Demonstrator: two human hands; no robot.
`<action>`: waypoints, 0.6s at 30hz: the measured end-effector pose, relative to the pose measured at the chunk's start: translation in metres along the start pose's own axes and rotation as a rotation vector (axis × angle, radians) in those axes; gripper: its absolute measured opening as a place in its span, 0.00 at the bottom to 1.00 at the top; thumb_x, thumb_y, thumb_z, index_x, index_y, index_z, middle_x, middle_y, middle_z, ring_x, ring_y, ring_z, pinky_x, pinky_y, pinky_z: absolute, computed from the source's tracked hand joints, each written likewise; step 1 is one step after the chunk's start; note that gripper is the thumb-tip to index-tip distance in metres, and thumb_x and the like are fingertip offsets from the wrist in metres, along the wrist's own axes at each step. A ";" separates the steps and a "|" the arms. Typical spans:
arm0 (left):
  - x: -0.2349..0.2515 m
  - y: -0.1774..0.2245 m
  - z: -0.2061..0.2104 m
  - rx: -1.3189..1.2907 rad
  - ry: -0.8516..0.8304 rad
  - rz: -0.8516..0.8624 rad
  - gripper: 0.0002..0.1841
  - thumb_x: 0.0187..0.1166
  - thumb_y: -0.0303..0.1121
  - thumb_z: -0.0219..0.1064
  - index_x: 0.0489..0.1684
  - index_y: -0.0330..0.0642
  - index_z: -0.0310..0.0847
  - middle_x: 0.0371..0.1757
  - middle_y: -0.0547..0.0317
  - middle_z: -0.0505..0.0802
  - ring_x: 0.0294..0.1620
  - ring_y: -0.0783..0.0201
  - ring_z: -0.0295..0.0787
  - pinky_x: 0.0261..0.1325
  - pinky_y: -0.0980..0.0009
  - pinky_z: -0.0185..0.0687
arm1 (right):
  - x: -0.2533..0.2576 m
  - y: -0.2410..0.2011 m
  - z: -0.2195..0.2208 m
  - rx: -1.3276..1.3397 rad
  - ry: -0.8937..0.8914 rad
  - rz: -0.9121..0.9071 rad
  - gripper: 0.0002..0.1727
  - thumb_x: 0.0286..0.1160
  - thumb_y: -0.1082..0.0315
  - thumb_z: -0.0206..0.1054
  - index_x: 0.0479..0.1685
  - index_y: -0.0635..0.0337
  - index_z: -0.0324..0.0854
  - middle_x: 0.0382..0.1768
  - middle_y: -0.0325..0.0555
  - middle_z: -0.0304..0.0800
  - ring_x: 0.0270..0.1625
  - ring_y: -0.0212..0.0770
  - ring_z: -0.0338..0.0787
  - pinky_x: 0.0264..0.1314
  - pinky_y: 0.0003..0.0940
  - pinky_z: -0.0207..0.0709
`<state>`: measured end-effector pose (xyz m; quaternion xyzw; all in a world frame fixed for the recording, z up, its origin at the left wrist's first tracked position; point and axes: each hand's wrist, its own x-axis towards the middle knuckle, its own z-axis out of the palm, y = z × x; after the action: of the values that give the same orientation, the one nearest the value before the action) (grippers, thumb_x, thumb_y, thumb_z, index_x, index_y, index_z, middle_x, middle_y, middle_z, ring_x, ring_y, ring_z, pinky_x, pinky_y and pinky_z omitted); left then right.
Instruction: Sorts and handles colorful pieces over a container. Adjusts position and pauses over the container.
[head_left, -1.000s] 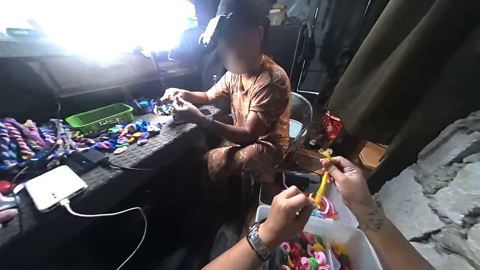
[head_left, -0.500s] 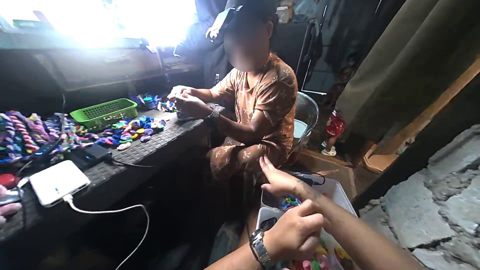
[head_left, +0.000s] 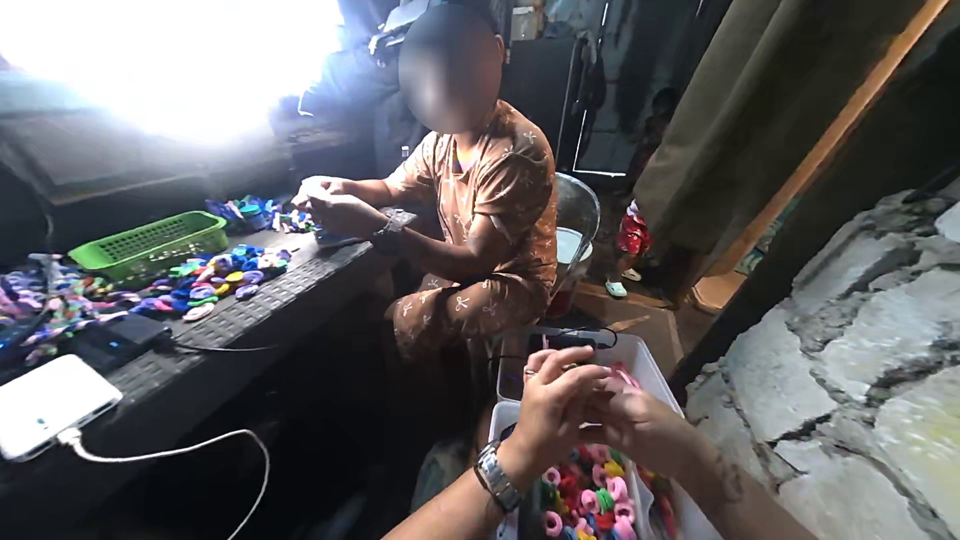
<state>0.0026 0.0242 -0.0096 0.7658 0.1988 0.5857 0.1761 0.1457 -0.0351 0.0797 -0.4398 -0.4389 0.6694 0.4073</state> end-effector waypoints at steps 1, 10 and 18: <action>0.000 0.001 0.000 -0.026 -0.005 -0.035 0.13 0.88 0.34 0.59 0.55 0.51 0.93 0.70 0.52 0.86 0.75 0.60 0.74 0.81 0.61 0.64 | 0.004 0.016 -0.006 0.068 -0.010 -0.045 0.21 0.86 0.79 0.38 0.65 0.64 0.74 0.50 0.45 0.91 0.50 0.38 0.93 0.55 0.37 0.88; -0.003 0.003 -0.001 -0.103 -0.083 -0.131 0.16 0.78 0.23 0.64 0.58 0.42 0.92 0.59 0.50 0.83 0.55 0.75 0.82 0.61 0.82 0.81 | 0.022 0.043 -0.021 0.238 0.106 -0.180 0.12 0.89 0.75 0.48 0.58 0.59 0.76 0.44 0.43 0.92 0.44 0.38 0.94 0.44 0.34 0.89; 0.000 0.004 -0.005 -0.229 -0.018 -0.359 0.11 0.83 0.25 0.61 0.52 0.32 0.88 0.47 0.58 0.92 0.45 0.76 0.89 0.52 0.78 0.87 | 0.025 0.053 -0.037 0.194 -0.071 -0.373 0.08 0.82 0.70 0.58 0.44 0.52 0.83 0.38 0.35 0.91 0.39 0.29 0.89 0.44 0.26 0.85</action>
<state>-0.0023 0.0209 -0.0061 0.6982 0.2627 0.5568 0.3653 0.1654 -0.0182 0.0153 -0.2857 -0.4601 0.6367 0.5489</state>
